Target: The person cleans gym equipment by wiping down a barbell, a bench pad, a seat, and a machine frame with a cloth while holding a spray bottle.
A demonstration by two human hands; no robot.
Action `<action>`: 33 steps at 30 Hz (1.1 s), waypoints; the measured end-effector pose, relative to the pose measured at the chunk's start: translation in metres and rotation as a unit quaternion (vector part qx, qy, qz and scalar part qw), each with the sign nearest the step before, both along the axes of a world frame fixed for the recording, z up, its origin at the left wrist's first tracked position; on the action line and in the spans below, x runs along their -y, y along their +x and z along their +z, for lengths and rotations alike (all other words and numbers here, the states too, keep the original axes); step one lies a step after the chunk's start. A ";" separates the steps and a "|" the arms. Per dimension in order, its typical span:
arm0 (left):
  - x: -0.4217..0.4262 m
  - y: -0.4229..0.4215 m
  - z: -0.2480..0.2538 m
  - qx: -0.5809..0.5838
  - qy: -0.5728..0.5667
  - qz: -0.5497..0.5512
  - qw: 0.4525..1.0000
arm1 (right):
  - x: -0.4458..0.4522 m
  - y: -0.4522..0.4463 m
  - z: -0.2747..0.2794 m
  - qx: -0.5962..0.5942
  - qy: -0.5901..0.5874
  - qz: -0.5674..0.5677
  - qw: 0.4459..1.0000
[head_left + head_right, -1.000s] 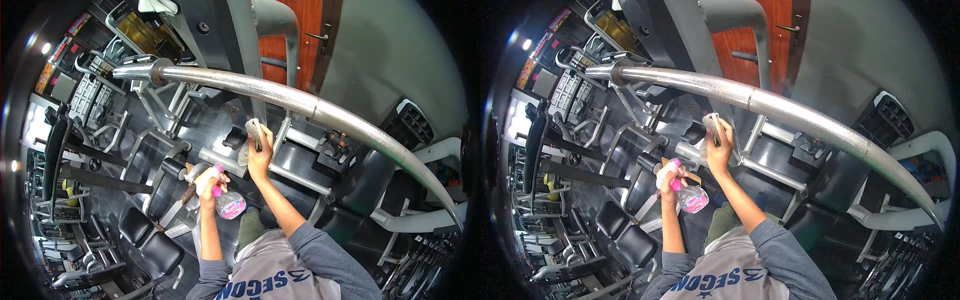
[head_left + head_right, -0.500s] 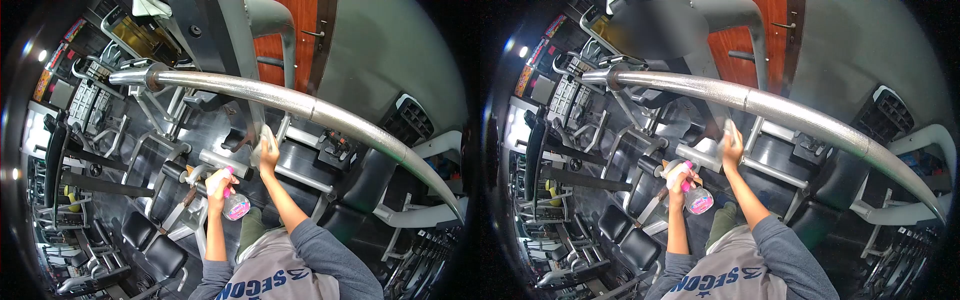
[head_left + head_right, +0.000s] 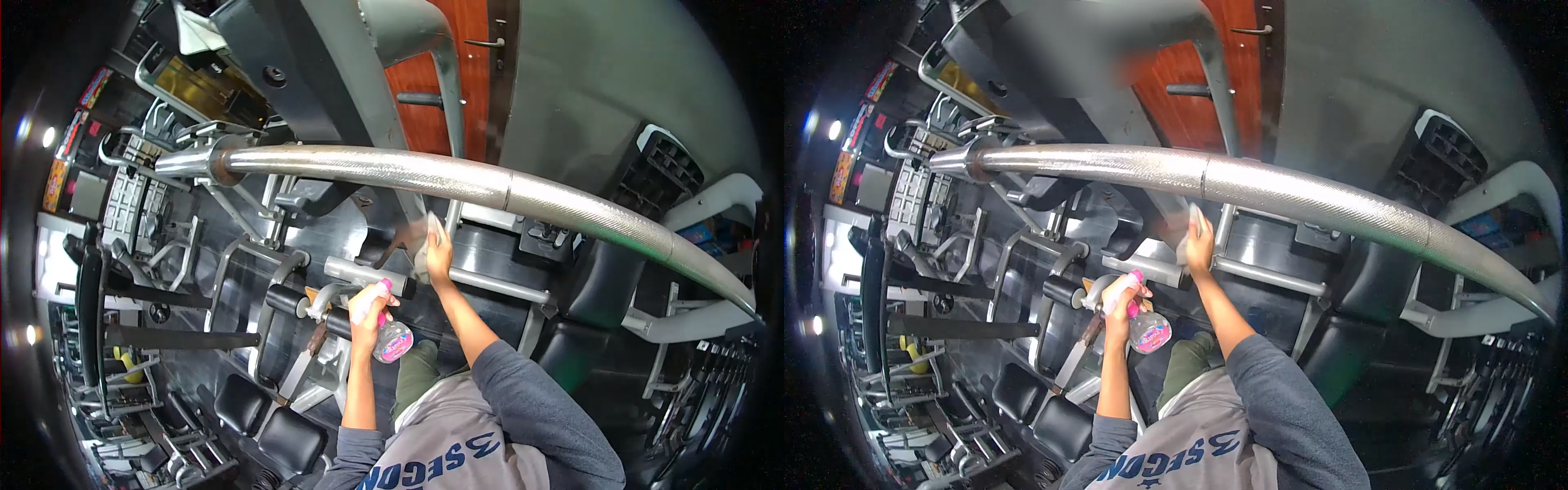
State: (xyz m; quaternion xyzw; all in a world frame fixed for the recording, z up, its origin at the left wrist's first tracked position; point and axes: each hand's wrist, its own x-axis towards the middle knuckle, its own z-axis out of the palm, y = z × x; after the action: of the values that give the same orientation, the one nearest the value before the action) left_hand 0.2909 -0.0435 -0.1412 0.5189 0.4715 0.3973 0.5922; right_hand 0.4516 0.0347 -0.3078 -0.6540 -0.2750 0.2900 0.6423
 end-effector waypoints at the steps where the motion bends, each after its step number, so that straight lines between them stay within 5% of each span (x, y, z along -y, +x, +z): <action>1: -0.003 0.000 -0.004 -0.013 -0.004 -0.008 1.000 | -0.011 0.009 0.017 0.001 0.008 0.013 1.000; 3: -0.007 -0.001 -0.021 -0.004 -0.014 -0.015 1.000 | -0.009 0.017 0.074 0.003 0.004 0.035 0.999; 6: -0.012 0.001 -0.027 -0.009 -0.015 -0.029 0.999 | 0.003 -0.003 0.067 0.083 0.091 -0.035 0.992; 11: -0.020 0.000 -0.033 -0.047 -0.039 -0.062 0.996 | 0.012 -0.043 -0.072 0.083 -0.025 -0.109 0.990; 13: -0.023 -0.002 -0.034 -0.030 -0.045 -0.083 0.995 | 0.011 -0.039 -0.131 0.026 -0.222 -0.054 0.973; 17: -0.026 -0.004 -0.044 -0.036 -0.075 -0.100 0.991 | -0.001 -0.008 -0.082 -0.008 -0.197 -0.005 0.980; 21: -0.027 -0.007 -0.055 -0.032 -0.073 -0.081 0.994 | 0.016 -0.042 -0.006 0.035 -0.013 -0.106 0.994; 24: -0.030 -0.010 -0.054 -0.050 -0.074 -0.090 0.992 | 0.029 -0.057 -0.031 0.055 -0.005 -0.101 0.993; 28: -0.027 -0.008 -0.047 -0.063 -0.077 -0.079 0.992 | 0.033 -0.052 -0.140 -0.009 -0.200 -0.019 0.980; 30: -0.022 -0.009 -0.049 -0.058 -0.071 -0.077 0.993 | 0.019 -0.030 -0.141 -0.081 -0.322 0.023 0.943; 33: -0.012 -0.010 -0.056 -0.050 -0.067 -0.070 0.994 | 0.000 -0.021 -0.093 -0.003 -0.203 -0.052 0.978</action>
State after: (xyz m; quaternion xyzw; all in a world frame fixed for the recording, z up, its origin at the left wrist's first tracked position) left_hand 0.2808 -0.0318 -0.1972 0.5294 0.4885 0.2959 0.6273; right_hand 0.4307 0.0351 -0.4005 -0.7831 -0.1744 0.3078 0.5114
